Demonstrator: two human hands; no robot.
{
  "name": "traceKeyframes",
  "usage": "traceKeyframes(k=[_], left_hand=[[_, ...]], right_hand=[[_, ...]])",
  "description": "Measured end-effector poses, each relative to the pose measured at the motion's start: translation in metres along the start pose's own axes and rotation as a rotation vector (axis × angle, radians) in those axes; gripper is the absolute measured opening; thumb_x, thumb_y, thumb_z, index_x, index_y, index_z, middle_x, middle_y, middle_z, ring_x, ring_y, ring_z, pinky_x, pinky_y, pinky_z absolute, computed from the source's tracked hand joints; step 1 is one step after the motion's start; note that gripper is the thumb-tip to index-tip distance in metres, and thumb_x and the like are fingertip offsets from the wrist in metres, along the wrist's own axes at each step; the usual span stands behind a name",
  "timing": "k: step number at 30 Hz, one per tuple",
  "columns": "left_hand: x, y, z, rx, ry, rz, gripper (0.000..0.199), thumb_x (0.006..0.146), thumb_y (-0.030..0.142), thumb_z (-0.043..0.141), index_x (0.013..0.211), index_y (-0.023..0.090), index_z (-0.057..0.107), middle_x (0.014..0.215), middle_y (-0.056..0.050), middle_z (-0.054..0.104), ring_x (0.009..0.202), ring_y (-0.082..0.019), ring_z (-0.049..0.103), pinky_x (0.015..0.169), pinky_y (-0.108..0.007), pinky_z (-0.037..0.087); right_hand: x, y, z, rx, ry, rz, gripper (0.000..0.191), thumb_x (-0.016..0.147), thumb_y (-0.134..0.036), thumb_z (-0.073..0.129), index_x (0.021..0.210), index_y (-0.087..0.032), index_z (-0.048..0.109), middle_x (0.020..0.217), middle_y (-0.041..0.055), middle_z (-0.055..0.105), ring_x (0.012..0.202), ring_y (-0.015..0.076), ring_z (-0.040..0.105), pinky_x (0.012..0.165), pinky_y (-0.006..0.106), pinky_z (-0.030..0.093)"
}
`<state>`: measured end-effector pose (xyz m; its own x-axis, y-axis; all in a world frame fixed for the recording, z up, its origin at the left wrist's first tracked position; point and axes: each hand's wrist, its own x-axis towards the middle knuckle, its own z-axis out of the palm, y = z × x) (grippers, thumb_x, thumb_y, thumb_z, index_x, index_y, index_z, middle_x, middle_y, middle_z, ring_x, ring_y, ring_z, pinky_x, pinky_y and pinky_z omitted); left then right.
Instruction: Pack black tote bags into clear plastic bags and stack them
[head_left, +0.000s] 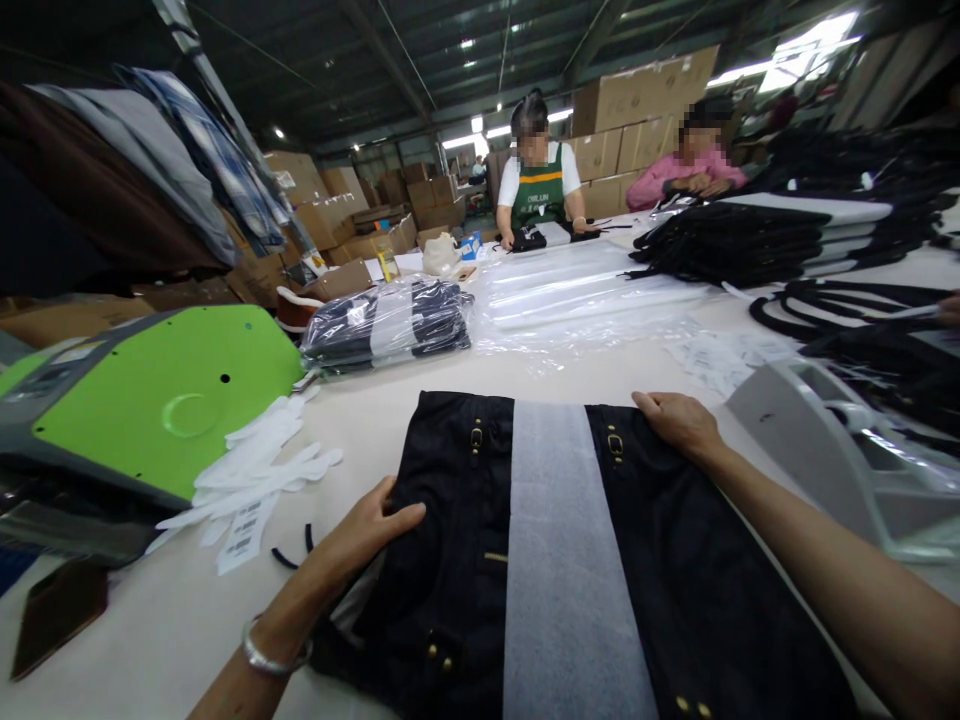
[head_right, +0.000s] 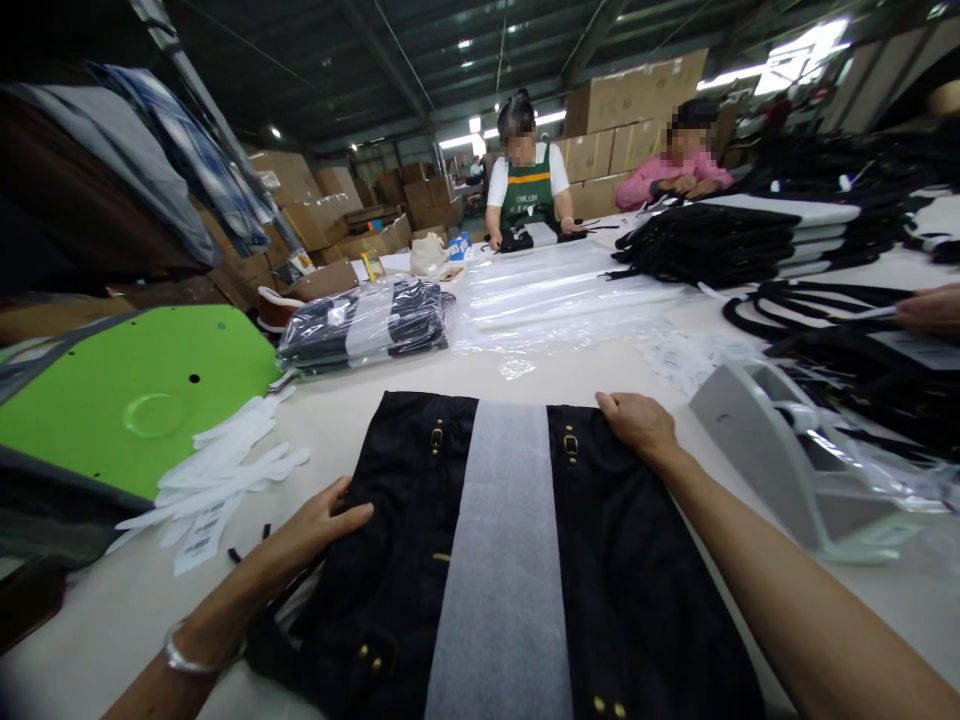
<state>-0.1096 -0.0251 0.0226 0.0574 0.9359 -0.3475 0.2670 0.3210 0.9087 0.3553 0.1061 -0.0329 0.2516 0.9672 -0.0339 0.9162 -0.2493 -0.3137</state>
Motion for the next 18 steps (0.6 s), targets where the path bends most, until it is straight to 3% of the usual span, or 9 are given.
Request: traceKeyframes(k=[2, 5, 7, 9, 11, 13, 16, 18], left_hand=[[-0.009, -0.007, 0.000, -0.091, -0.034, -0.047, 0.050, 0.066, 0.038, 0.081, 0.108, 0.021, 0.060, 0.104, -0.006, 0.074, 0.098, -0.026, 0.070, 0.089, -0.036, 0.054], [-0.009, -0.024, -0.001, -0.140, -0.024, -0.095, 0.042, 0.068, 0.040, 0.075, 0.099, 0.021, 0.054, 0.080, -0.002, 0.072, 0.073, -0.022, 0.070, 0.076, -0.037, 0.056], [-0.005, -0.031, -0.004, 0.059, 0.023, -0.044, 0.039, 0.073, 0.040, 0.067, 0.104, 0.021, 0.052, 0.076, -0.002, 0.069, 0.069, -0.022, 0.069, 0.072, -0.037, 0.056], [-0.003, -0.024, -0.006, 0.401, 0.170, 0.081, 0.045, 0.077, 0.037, 0.060, 0.118, 0.020, 0.051, 0.094, -0.006, 0.070, 0.080, -0.024, 0.068, 0.079, -0.041, 0.055], [-0.005, 0.000, 0.000, 0.721, 0.358, 0.263, 0.055, 0.080, 0.036, 0.058, 0.132, 0.021, 0.047, 0.122, -0.012, 0.063, 0.103, -0.028, 0.065, 0.094, -0.045, 0.050], [-0.008, 0.036, 0.017, 0.905, 0.453, 0.484, 0.060, 0.085, 0.039, 0.057, 0.140, 0.020, 0.042, 0.142, -0.013, 0.052, 0.128, -0.031, 0.051, 0.110, -0.048, 0.039], [0.005, 0.089, 0.052, 0.964, 0.380, 0.809, 0.060, 0.094, 0.042, 0.049, 0.147, 0.018, 0.036, 0.156, -0.012, 0.037, 0.147, -0.030, 0.029, 0.121, -0.047, 0.023], [0.032, 0.102, 0.067, 0.972, 0.322, 0.896, 0.065, 0.096, 0.046, 0.046, 0.152, 0.018, 0.029, 0.163, -0.010, 0.026, 0.151, -0.029, 0.017, 0.124, -0.047, 0.014]], right_hand=[[0.000, 0.000, 0.000, -0.003, -0.002, -0.003, 0.059, 0.093, -0.055, 0.029, 0.097, -0.020, 0.077, 0.106, 0.0150, 0.074, 0.094, 0.0321, 0.066, 0.071, 0.034, 0.043], [0.000, -0.001, -0.002, -0.022, -0.026, 0.005, 0.059, 0.093, -0.055, 0.029, 0.094, -0.021, 0.077, 0.105, 0.0147, 0.074, 0.095, 0.0330, 0.066, 0.072, 0.036, 0.042], [0.000, -0.002, -0.003, -0.027, -0.040, 0.009, 0.059, 0.093, -0.054, 0.028, 0.092, -0.021, 0.076, 0.104, 0.0144, 0.074, 0.095, 0.0326, 0.066, 0.073, 0.035, 0.042], [-0.001, -0.003, -0.003, -0.021, -0.044, 0.010, 0.058, 0.093, -0.054, 0.028, 0.090, -0.021, 0.076, 0.103, 0.0136, 0.074, 0.094, 0.0315, 0.066, 0.073, 0.035, 0.042], [-0.001, -0.003, -0.003, -0.015, -0.037, 0.009, 0.058, 0.093, -0.055, 0.028, 0.090, -0.021, 0.076, 0.104, 0.0133, 0.074, 0.094, 0.0308, 0.066, 0.073, 0.034, 0.042], [-0.001, -0.002, -0.002, -0.012, -0.025, 0.002, 0.059, 0.093, -0.055, 0.029, 0.091, -0.021, 0.077, 0.105, 0.0134, 0.074, 0.094, 0.0304, 0.066, 0.072, 0.033, 0.042], [0.000, -0.001, 0.000, -0.030, -0.015, 0.008, 0.059, 0.094, -0.054, 0.028, 0.095, -0.020, 0.077, 0.105, 0.0138, 0.075, 0.094, 0.0303, 0.067, 0.072, 0.033, 0.042], [0.000, -0.002, 0.000, -0.044, -0.018, 0.010, 0.059, 0.094, -0.053, 0.028, 0.096, -0.021, 0.077, 0.105, 0.0137, 0.075, 0.094, 0.0305, 0.067, 0.072, 0.033, 0.043]])
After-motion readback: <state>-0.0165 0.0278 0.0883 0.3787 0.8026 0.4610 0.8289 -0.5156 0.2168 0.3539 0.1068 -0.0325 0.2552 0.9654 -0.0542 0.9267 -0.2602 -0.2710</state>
